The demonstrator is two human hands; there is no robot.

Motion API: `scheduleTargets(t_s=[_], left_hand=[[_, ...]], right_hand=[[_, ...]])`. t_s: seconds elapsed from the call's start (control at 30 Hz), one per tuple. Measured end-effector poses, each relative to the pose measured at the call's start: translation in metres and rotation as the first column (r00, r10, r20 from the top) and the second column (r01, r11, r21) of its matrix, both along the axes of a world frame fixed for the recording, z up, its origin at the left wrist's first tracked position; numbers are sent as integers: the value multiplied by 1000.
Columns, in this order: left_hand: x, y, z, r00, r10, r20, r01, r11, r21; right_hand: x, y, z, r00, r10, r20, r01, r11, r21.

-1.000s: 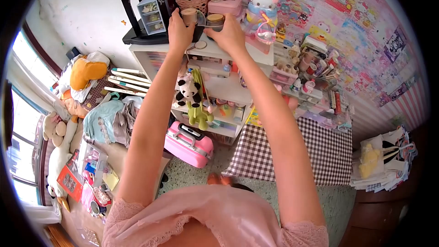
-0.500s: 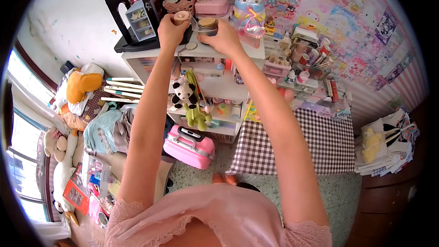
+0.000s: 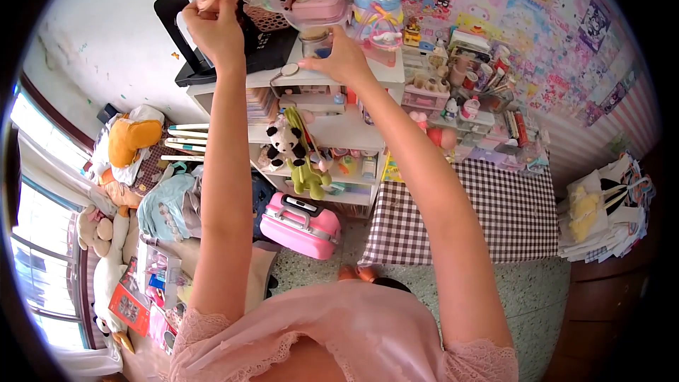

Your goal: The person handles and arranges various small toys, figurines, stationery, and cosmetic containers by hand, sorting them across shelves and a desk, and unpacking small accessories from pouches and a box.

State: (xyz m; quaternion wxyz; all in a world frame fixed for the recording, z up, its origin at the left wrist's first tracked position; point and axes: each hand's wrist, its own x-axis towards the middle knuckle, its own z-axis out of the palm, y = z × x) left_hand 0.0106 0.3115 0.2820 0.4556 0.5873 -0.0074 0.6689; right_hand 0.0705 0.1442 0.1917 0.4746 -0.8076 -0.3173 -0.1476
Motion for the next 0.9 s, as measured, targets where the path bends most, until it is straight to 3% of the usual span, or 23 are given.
scheduleTargets(t_s=[0.1,0.13,0.17,0.23,0.33,0.37,0.43,0.47,0.53,0.63,0.8,0.9], left_hand=[[-9,-16,1,997,31,-69,-31,999,8],[11,-4,-12,997,12,-73,-5,996,85],[9,-8,-19,969,155,-195,-124,979,162],[19,-2,-42,878,256,-404,-147,948,281],[26,7,-67,736,346,-582,-120,913,391],[26,6,-69,738,342,-582,-114,913,392],[27,8,-74,756,325,-567,-116,920,374],[28,9,-76,764,316,-563,-115,925,363],[31,14,-79,798,258,-544,-64,935,348],[29,20,-83,826,216,-521,2,923,385],[11,16,-85,769,279,-575,13,893,451],[2,12,-84,743,292,-602,11,895,447]], right_hand=[[2,1,0,1000,3,-12,-3,1000,-10],[1,1,-1,1000,-10,-24,9,1000,-7],[0,-1,-2,1000,-11,-25,11,1000,-5],[-4,-5,-2,1000,28,-11,-27,996,80],[-8,-12,-3,992,121,-39,-112,976,188],[-16,-18,2,993,114,-38,-105,976,189],[-39,-34,20,923,311,-226,-255,936,244],[-42,-40,20,925,303,-231,-246,938,245],[-46,-52,17,825,488,-283,-369,846,384],[-55,-73,12,727,605,-324,-431,771,469],[-63,-100,-1,543,777,-319,-568,620,542],[-65,-109,-5,506,819,-271,-587,557,587]])
